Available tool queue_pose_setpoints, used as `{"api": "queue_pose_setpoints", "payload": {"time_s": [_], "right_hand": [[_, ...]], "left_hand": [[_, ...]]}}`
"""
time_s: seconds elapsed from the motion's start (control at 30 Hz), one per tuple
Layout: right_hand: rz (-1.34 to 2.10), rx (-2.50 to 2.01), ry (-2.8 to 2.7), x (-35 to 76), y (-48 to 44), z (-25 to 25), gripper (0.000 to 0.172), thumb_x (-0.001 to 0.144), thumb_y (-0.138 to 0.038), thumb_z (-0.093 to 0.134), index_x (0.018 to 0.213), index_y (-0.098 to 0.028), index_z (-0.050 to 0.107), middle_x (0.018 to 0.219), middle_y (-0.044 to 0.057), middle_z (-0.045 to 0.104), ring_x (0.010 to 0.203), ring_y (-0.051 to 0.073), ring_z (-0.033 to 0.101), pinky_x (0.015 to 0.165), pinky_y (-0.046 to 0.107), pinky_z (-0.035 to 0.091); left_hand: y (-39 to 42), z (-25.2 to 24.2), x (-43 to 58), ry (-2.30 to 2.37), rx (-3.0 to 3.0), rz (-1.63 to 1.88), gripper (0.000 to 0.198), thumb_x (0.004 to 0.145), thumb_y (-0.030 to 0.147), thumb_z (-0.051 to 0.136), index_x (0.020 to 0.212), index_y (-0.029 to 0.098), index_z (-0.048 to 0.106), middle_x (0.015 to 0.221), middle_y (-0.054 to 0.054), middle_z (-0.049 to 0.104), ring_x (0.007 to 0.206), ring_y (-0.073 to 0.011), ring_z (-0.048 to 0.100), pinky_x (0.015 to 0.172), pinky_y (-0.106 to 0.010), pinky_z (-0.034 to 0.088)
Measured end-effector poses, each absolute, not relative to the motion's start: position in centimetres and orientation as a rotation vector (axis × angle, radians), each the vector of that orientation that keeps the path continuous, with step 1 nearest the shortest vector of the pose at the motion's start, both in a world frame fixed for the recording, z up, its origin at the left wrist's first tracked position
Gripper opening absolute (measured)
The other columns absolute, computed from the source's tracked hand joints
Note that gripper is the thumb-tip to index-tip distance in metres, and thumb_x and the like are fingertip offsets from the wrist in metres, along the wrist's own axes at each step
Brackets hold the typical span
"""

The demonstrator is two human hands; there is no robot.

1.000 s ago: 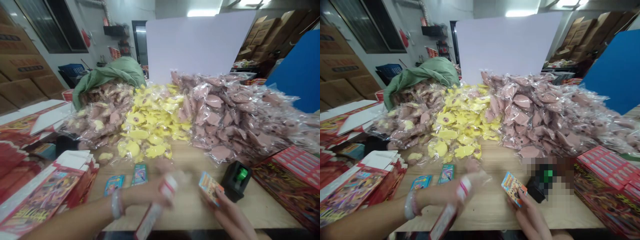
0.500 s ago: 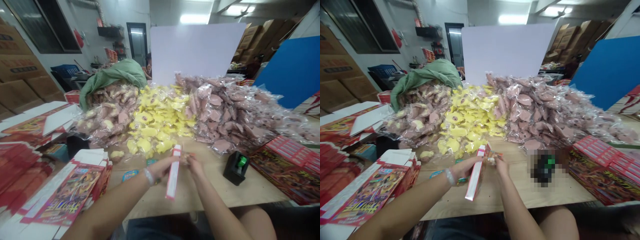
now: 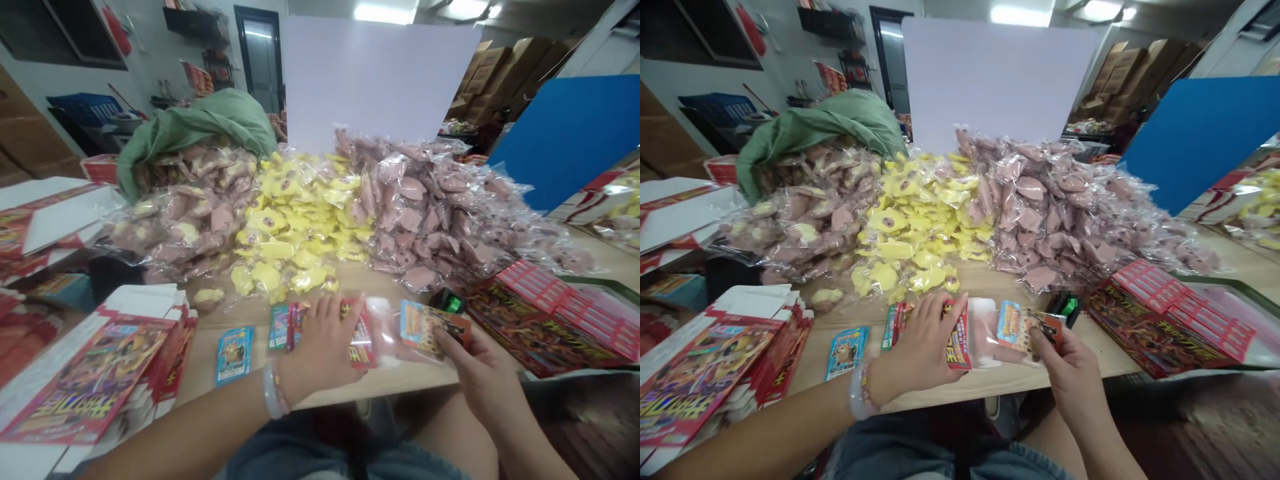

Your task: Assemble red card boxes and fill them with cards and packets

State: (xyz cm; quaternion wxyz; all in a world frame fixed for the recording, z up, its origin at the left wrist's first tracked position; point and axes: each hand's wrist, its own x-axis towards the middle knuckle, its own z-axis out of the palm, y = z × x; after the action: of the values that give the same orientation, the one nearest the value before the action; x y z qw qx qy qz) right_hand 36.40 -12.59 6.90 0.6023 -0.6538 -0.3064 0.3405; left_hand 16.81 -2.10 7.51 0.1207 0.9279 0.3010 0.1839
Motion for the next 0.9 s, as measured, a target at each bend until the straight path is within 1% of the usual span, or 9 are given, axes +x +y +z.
{"api": "queue_pose_setpoints", "payload": {"time_s": [0.13,0.27,0.37,0.47,0.5,0.57,0.67,0.83,0.9], "right_hand": [[1.196,-1.495,-1.076,34.6,-11.5,9.1,0.032,0.070,-0.036,0.066,0.096,-0.018,0.064,0.083,0.003,0.066,0.074,0.018,0.058,0.069,0.029,0.048],[1.587,-1.298,-0.944,33.4,-11.2,11.2,0.043,0.076,-0.038,0.061,0.117,-0.026,0.053,0.105,0.003,0.062,0.088,0.019,0.060,0.079,0.034,0.047],[1.609,-1.395,-1.131,32.6,-12.1,12.2,0.034,0.079,-0.041,0.057,0.104,-0.019,0.062,0.088,0.003,0.066,0.080,0.017,0.060,0.075,0.029,0.047],[1.813,-1.439,-1.400,32.3,-13.1,13.0,0.035,0.080,-0.044,0.053,0.087,-0.013,0.067,0.073,0.004,0.066,0.068,0.017,0.059,0.065,0.027,0.048],[1.786,-1.462,-1.450,32.5,-13.5,13.1,0.034,0.079,-0.045,0.054,0.083,-0.013,0.067,0.071,0.004,0.066,0.067,0.017,0.059,0.063,0.027,0.048],[1.411,-1.601,-1.427,32.9,-14.3,12.9,0.029,0.076,-0.043,0.058,0.083,-0.017,0.068,0.074,0.004,0.067,0.070,0.019,0.060,0.067,0.028,0.048],[0.743,-1.707,-1.003,33.1,-16.1,11.1,0.031,0.071,-0.045,0.062,0.091,-0.021,0.068,0.086,0.006,0.068,0.083,0.023,0.061,0.077,0.032,0.047],[1.135,-1.481,-0.466,31.7,-19.1,7.7,0.050,0.078,-0.057,0.045,0.100,-0.017,0.066,0.101,0.012,0.066,0.101,0.028,0.057,0.084,0.040,0.045],[1.028,-1.507,-0.422,31.7,-19.8,7.4,0.049,0.073,-0.054,0.055,0.109,-0.021,0.061,0.112,0.009,0.062,0.105,0.027,0.054,0.086,0.037,0.045]], "left_hand": [[-4.2,7.6,17.8,0.838,2.693,0.545,0.096,0.058,0.050,0.064,0.138,0.017,0.021,0.121,-0.017,0.036,0.112,-0.0349,0.034,0.096,-0.051,0.026],[-6.5,7.0,18.3,1.042,2.469,0.591,0.102,0.055,0.048,0.067,0.138,0.015,0.018,0.121,-0.017,0.038,0.110,-0.0363,0.035,0.094,-0.054,0.027],[-7.8,7.3,17.2,1.072,2.205,0.598,0.112,0.046,0.044,0.074,0.138,0.016,0.018,0.123,-0.017,0.039,0.112,-0.0376,0.033,0.096,-0.056,0.025],[-8.2,8.2,15.1,0.695,1.843,0.422,0.093,0.059,0.039,0.071,0.136,0.022,0.023,0.122,-0.011,0.046,0.109,-0.0305,0.044,0.093,-0.047,0.037],[-8.3,8.4,14.4,0.559,1.698,0.369,0.082,0.067,0.035,0.067,0.136,0.024,0.024,0.121,-0.010,0.048,0.106,-0.0270,0.048,0.089,-0.042,0.042],[-8.6,8.3,13.7,0.399,1.450,0.391,0.069,0.079,0.029,0.057,0.137,0.026,0.020,0.122,-0.007,0.050,0.104,-0.0220,0.053,0.087,-0.036,0.045],[-9.8,7.1,13.6,0.408,1.261,0.596,0.071,0.083,0.025,0.054,0.139,0.025,0.010,0.129,-0.009,0.045,0.109,-0.0208,0.051,0.092,-0.034,0.043],[-11.9,5.3,14.3,0.548,1.414,0.575,0.084,0.073,0.023,0.062,0.140,0.023,0.011,0.131,-0.012,0.042,0.105,-0.0239,0.054,0.092,-0.036,0.043],[-12.2,5.0,14.3,0.668,1.579,0.569,0.085,0.068,0.021,0.064,0.139,0.024,0.017,0.130,-0.010,0.043,0.112,-0.0266,0.048,0.097,-0.039,0.039]]}}
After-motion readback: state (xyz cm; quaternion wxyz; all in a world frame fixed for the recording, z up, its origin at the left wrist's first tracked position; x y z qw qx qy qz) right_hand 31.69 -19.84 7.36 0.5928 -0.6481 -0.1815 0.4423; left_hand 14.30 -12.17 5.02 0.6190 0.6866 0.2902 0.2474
